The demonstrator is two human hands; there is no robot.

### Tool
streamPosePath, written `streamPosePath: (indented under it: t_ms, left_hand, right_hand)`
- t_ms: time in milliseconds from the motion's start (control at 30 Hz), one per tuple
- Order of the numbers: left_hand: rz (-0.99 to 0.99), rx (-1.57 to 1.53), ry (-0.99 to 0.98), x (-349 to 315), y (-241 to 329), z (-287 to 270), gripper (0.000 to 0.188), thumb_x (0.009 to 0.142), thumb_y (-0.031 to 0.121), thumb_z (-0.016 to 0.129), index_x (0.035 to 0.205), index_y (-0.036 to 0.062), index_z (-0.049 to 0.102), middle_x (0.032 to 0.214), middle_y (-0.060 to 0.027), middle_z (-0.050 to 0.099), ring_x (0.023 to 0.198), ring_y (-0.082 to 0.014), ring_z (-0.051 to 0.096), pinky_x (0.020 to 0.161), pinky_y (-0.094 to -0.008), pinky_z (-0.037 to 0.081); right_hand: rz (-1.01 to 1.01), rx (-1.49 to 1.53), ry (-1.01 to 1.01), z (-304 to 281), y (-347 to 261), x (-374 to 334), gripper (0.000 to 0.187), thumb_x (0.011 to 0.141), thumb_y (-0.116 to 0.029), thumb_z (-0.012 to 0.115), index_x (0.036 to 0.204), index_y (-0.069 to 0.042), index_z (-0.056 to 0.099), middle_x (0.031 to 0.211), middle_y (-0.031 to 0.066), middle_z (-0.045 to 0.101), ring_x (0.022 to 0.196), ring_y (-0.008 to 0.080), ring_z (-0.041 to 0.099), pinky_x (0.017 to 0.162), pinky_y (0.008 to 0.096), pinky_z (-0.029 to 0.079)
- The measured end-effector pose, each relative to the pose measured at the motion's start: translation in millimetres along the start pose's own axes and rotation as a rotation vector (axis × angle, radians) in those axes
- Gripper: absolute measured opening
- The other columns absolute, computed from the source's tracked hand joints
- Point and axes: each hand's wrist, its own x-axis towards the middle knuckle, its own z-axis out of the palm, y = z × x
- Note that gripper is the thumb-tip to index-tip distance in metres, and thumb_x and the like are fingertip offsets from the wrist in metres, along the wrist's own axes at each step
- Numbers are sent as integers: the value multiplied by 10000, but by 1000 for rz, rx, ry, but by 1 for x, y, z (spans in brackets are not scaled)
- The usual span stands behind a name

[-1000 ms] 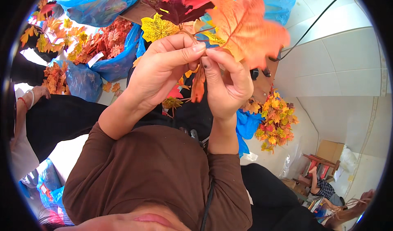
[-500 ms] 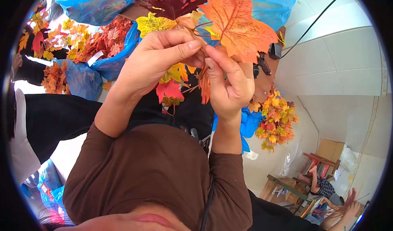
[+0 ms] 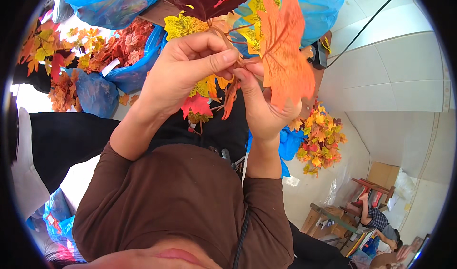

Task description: The person assembles artificial foliage branches by attaching artificial leaves onto the stems by hand.

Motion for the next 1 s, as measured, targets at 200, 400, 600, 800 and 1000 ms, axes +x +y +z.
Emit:
streamPosePath:
  t_ms: [200, 400, 600, 800, 1000]
  left_hand:
    - [107, 115, 74, -5, -2, 7, 107, 811, 84, 601, 810, -22, 588, 759, -32, 592, 688, -79, 537, 642, -203, 434]
    - [138, 140, 101, -8, -7, 9, 77, 822, 46, 571, 821, -31, 576, 764, -36, 582, 694, -74, 537, 630, -202, 438]
    - [84, -12, 76, -4, -8, 9, 145, 840, 126, 559, 772, -2, 554, 577, -11, 543, 460, -42, 474, 406, -183, 363]
    - [-82, -42, -38, 0, -17, -12, 111, 840, 109, 562, 883, 24, 505, 781, -35, 583, 762, -114, 587, 712, -241, 463]
    - [-193, 123, -23, -17, -24, -28, 142, 811, 111, 595, 900, 25, 525, 749, -8, 586, 628, -70, 556, 575, -186, 450]
  right_hand:
    - [-105, -155, 52, 8, 2, -4, 165, 746, 96, 595, 900, 37, 587, 872, 125, 617, 774, 144, 583, 702, 251, 468]
    - [-9, 5, 89, 11, 2, -5, 166, 747, 94, 597, 904, 40, 593, 825, 110, 617, 603, 103, 556, 533, 210, 451]
    - [15, 92, 46, 12, 7, -4, 136, 776, 44, 594, 912, 50, 589, 770, 102, 602, 502, 92, 519, 417, 205, 411]
    - [323, 30, 22, 9, 3, 10, 105, 785, -6, 611, 877, 44, 599, 659, 54, 589, 494, 47, 493, 426, 179, 379]
    - [382, -11, -25, 12, 26, 9, 61, 793, -30, 612, 826, 19, 627, 722, 10, 578, 537, 16, 484, 468, 156, 351]
